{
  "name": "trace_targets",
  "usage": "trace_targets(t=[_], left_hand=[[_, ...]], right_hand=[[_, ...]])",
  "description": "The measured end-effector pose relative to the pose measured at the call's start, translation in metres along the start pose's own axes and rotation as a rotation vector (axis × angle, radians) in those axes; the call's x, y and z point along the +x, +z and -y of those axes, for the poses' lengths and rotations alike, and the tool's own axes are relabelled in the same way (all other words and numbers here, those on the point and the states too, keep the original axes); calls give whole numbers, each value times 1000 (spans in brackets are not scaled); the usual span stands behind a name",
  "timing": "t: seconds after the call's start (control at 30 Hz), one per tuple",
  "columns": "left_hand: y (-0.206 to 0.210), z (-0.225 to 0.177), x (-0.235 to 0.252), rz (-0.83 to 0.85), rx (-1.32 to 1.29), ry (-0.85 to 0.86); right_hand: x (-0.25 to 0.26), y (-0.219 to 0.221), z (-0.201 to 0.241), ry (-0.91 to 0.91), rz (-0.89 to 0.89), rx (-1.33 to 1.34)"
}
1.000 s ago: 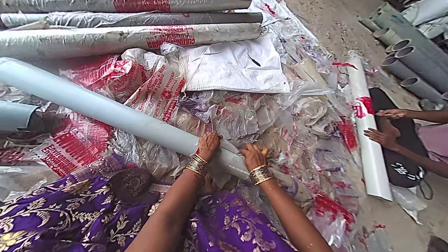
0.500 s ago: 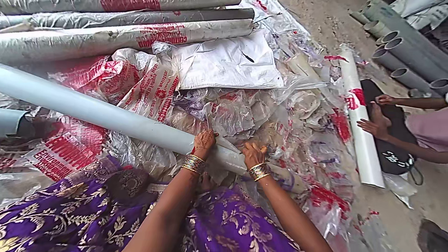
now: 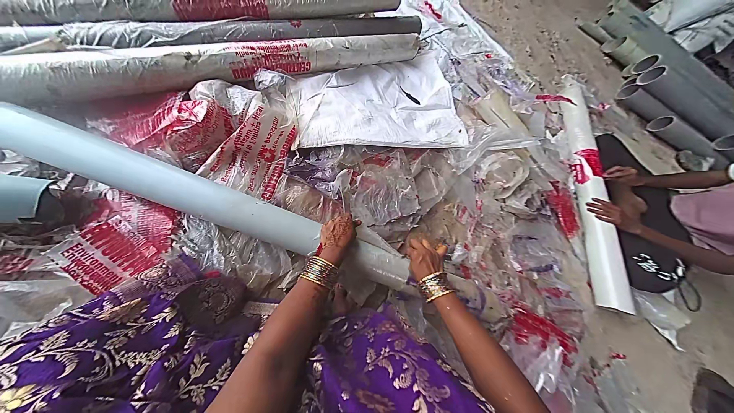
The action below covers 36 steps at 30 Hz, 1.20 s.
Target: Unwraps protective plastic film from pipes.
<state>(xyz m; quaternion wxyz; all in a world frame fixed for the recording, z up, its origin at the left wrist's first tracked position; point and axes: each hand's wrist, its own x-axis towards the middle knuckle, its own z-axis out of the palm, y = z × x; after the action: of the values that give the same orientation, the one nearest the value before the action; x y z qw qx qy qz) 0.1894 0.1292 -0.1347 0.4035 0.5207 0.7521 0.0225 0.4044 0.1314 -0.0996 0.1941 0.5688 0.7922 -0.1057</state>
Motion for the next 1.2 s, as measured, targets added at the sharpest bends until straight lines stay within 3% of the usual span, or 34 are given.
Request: trace_targets(t=[0.13, 0.23, 0.37, 0.47, 0.53, 0.57, 0.63, 0.77, 0.97, 1.07, 1.2], left_hand=[[0, 0, 0, -6, -6, 7], [0, 2, 1, -28, -34, 24], [-1, 13, 6, -76, -130, 76], [-3, 41, 22, -104, -503, 310], [-9, 62, 19, -155, -866, 405], [-15, 72, 14, -210, -870, 432], [-21, 88, -1, -329, -621, 499], [4, 96, -43, -332, -196, 623], [46, 82, -62, -516, 18, 624], [36, 82, -66, -515, 60, 609], [24, 78, -61, -391, 70, 650]], right_hand=[[-8, -9, -28, 145, 82, -88], [-8, -12, -33, 232, -137, 53], [1, 7, 10, 118, -355, 215], [8, 50, 24, 29, -514, 245], [6, 68, 19, 69, -534, 315], [6, 69, 16, 114, -516, 353], [6, 68, 15, 158, -509, 395], [7, 71, 19, 124, -583, 409], [-2, 72, 20, 108, -637, 376], [1, 80, 21, 47, -660, 382], [9, 93, 10, 64, -703, 328]])
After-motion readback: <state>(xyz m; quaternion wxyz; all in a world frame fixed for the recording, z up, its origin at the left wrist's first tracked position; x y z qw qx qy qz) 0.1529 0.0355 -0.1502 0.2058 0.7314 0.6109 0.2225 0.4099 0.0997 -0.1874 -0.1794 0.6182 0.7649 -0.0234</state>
